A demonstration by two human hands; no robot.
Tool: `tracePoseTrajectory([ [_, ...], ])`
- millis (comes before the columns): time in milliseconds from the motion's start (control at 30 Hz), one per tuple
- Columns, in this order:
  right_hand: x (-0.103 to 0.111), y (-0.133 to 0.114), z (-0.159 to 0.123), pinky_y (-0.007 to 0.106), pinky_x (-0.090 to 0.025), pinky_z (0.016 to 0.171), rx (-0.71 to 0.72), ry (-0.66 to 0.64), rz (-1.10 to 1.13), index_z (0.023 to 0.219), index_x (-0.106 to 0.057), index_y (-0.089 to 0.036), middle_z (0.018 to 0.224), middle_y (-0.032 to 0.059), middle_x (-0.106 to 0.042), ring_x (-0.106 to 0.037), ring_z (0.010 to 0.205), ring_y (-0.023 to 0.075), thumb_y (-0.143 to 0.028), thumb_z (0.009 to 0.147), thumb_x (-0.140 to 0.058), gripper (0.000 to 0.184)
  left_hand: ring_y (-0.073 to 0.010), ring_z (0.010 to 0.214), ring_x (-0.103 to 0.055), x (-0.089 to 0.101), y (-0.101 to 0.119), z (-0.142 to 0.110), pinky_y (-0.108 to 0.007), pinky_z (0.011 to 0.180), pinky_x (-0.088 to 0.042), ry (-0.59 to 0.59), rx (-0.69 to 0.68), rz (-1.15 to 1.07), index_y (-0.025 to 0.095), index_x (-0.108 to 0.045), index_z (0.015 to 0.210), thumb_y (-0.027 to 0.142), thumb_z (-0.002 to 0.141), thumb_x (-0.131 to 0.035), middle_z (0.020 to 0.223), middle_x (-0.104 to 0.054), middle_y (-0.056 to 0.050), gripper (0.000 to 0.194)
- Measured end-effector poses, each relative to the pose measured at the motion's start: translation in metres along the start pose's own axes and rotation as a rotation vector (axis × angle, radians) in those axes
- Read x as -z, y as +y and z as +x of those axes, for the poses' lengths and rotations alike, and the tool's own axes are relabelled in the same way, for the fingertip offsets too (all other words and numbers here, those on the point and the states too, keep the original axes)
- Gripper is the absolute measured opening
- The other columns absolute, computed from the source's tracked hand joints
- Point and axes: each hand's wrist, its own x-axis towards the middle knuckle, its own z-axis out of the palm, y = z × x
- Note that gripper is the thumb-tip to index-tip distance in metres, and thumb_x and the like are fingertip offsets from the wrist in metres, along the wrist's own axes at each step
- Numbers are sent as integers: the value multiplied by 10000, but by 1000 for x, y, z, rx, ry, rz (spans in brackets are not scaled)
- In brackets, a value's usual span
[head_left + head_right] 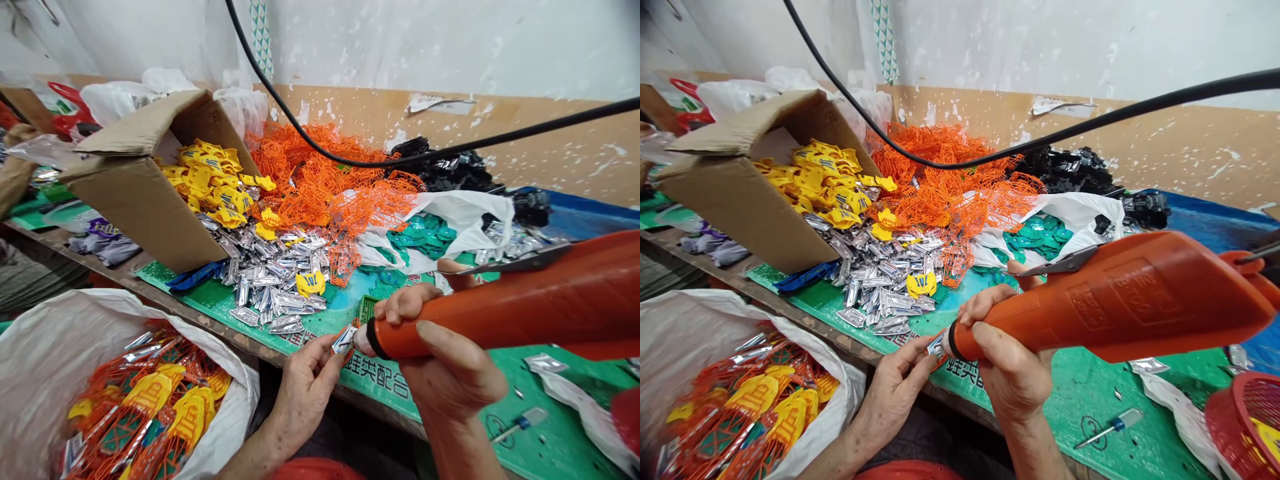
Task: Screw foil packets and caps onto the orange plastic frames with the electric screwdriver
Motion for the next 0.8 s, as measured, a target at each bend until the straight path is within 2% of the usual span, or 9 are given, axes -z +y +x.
tracePoseTrajectory([
  [200, -3, 1, -5, 317, -513, 633, -11, -21, -59, 1090, -589, -305, 675, -48, -588, -554, 604, 128, -121, 664, -651, 468, -115, 548, -370, -2, 0, -1, -229, 519, -303, 18, 6, -35, 127, -713, 991, 402, 869, -520, 574, -408, 42, 357],
  [333, -5, 2, -7, 321, -519, 625, 6, -14, -61, 1086, -580, -309, 678, -52, -602, -563, 600, 130, -115, 669, -655, 466, -113, 553, -374, -1, -1, -1, -227, 520, -301, 12, 1, -30, 125, -714, 993, 402, 869, -533, 584, -413, 40, 353],
  [500, -4, 3, -4, 315, -502, 600, -5, -8, -69, 1075, -572, -287, 661, -55, -613, -563, 580, 132, -126, 653, -680, 464, -121, 578, -411, 1, -3, -2, -228, 548, -324, 7, -71, 21, 146, -722, 971, 369, 869, -548, 596, -426, 36, 301],
  [667, -4, 7, -2, 323, -489, 590, -35, 13, -67, 1144, -539, -272, 663, -60, -617, -570, 553, 134, -139, 636, -693, 548, -118, 573, -406, 1, -4, -2, -230, 561, -325, -13, -97, 54, 152, -698, 811, 350, 872, -550, 584, -410, 39, 255],
  [800, -4, 10, -3, 321, -478, 579, -42, 21, -84, 1185, -523, -260, 670, -62, -614, -569, 541, 132, -156, 617, -696, 603, -114, 558, -380, 2, -7, -3, -232, 557, -317, -13, -123, 71, 145, -716, 854, 351, 872, -544, 580, -391, 45, 268],
])
